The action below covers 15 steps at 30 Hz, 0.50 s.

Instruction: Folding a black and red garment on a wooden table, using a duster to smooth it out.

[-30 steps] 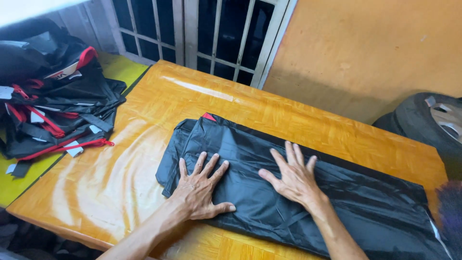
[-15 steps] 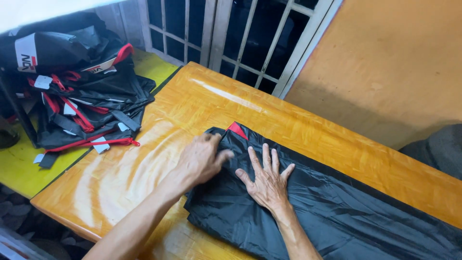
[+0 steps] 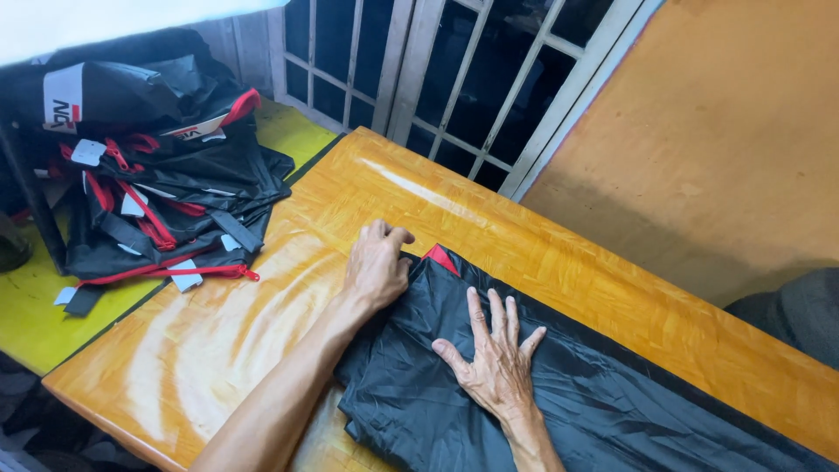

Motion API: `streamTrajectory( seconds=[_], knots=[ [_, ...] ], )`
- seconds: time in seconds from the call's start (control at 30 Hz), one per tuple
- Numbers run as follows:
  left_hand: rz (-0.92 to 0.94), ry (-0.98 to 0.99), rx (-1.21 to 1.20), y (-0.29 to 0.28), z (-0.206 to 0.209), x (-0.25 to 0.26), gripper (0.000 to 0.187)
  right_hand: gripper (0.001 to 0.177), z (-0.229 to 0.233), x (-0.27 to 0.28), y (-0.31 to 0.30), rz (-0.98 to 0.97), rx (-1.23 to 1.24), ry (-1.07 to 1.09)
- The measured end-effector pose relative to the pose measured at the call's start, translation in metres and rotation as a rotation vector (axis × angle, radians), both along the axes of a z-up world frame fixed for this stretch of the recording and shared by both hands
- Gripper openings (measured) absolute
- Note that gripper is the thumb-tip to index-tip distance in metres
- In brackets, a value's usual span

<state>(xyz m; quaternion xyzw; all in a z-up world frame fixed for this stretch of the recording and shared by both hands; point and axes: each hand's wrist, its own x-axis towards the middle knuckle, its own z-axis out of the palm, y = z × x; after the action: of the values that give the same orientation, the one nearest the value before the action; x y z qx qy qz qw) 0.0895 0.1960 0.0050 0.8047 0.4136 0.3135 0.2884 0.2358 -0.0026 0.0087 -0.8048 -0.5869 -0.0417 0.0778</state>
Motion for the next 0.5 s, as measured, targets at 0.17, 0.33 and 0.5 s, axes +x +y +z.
streamTrajectory(
  seconds=[0.17,0.33,0.5],
  knots=[
    [-0.198,0.133,-0.169,-0.032,0.035,-0.005,0.072,0.113,-0.018,0.01,-0.003,0.028,0.199,-0.006],
    [-0.556,0.158,0.112,-0.035,0.029,-0.004,0.033,0.129,-0.025,0.015,-0.004,0.014,0.432,0.083],
    [-0.461,0.242,-0.144,-0.037,0.036,-0.01,0.037,0.064,0.02,0.028,-0.009,-0.048,0.255,0.229]
  ],
)
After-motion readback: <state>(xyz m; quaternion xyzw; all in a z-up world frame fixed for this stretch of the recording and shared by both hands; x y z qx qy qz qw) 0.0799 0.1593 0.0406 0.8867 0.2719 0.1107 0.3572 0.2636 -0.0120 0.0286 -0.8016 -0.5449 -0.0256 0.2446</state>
